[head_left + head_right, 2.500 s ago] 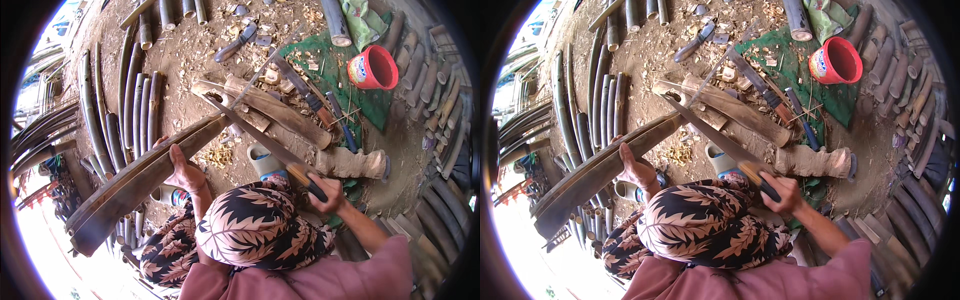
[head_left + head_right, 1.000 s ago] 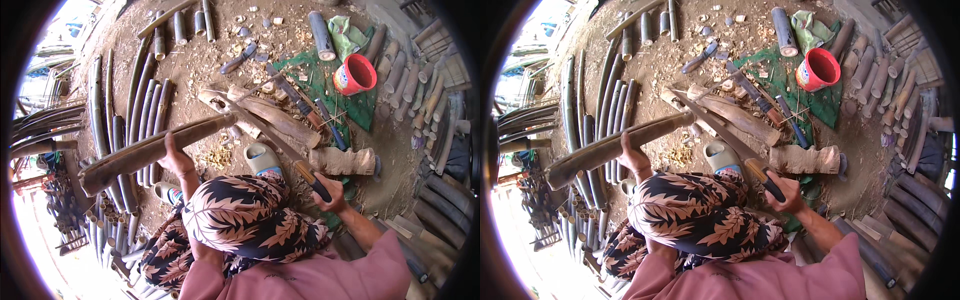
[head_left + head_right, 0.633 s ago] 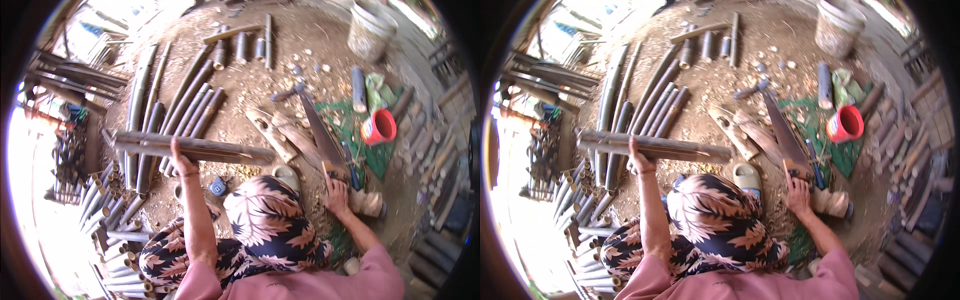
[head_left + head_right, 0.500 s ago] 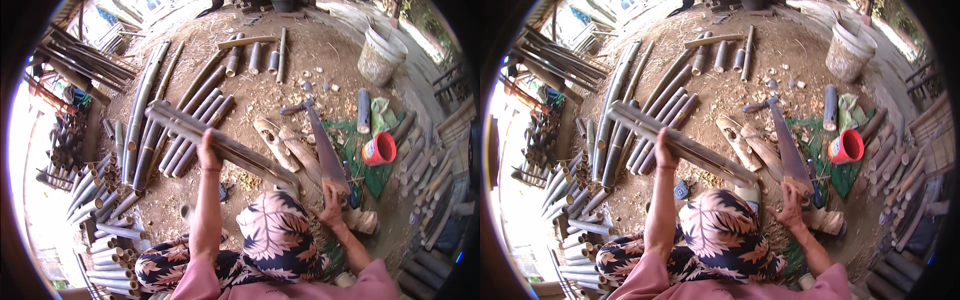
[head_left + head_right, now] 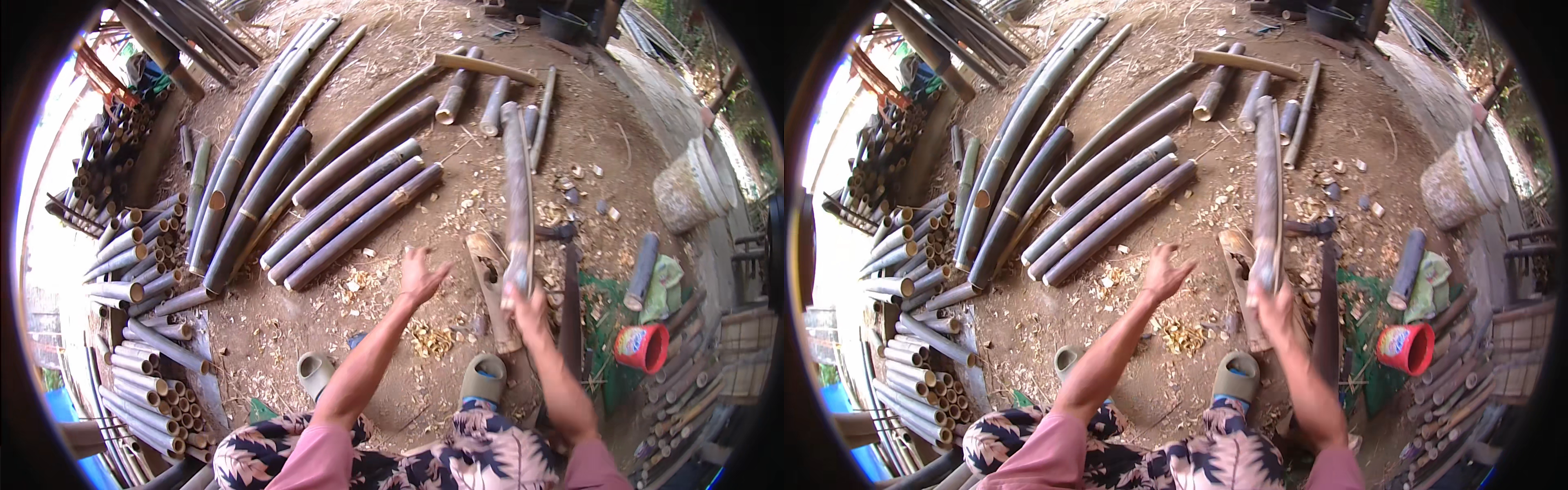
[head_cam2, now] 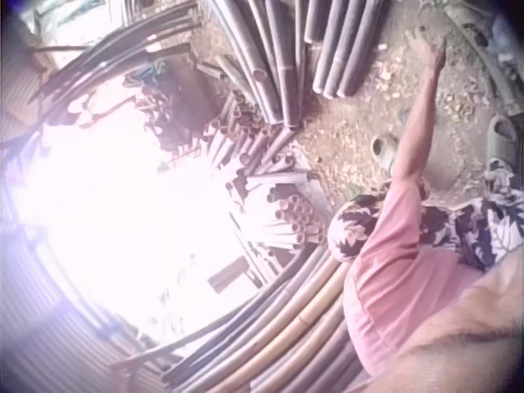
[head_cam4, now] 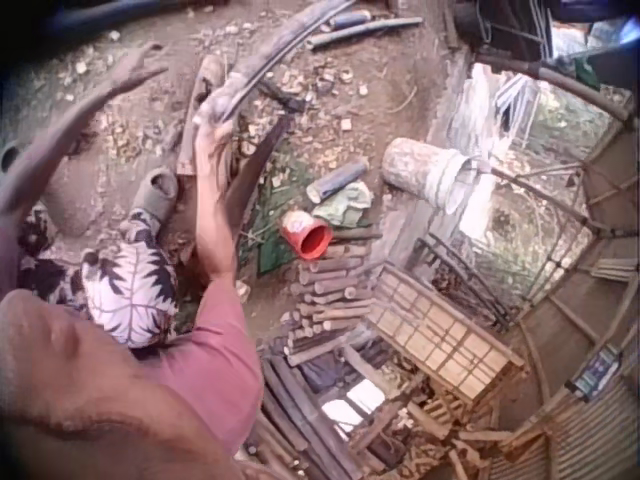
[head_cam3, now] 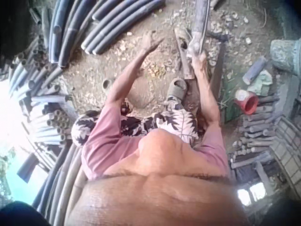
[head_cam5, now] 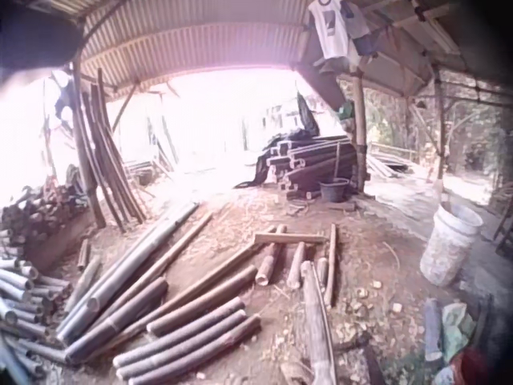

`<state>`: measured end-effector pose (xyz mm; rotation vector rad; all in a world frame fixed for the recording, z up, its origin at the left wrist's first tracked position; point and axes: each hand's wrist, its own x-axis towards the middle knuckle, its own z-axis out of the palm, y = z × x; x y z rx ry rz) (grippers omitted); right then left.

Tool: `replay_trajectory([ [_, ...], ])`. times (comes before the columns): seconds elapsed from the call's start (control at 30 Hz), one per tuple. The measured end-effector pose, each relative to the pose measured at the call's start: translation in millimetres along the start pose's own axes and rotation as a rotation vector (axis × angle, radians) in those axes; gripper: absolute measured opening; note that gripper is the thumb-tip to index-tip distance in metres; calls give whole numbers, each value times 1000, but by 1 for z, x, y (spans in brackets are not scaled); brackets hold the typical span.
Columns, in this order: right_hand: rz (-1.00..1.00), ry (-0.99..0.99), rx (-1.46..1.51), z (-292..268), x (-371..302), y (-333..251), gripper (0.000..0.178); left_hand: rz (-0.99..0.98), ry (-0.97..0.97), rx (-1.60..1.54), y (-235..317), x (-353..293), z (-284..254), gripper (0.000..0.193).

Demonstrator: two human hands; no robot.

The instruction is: The person saws a piece of bamboo, carves a notch using a chisel, and uses a handheld saw to cut into several bamboo poles.

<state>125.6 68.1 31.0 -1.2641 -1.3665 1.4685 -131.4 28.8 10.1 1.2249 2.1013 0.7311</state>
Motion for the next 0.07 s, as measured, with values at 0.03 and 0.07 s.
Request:
replay_trajectory([
  [0.03,178,-58,11,11,45,-10,40,-60,50,121,-34,5,-12,74],
  [0.07,177,-75,9,21,61,-7,40,-58,142,194,-74,10,-22,78],
])
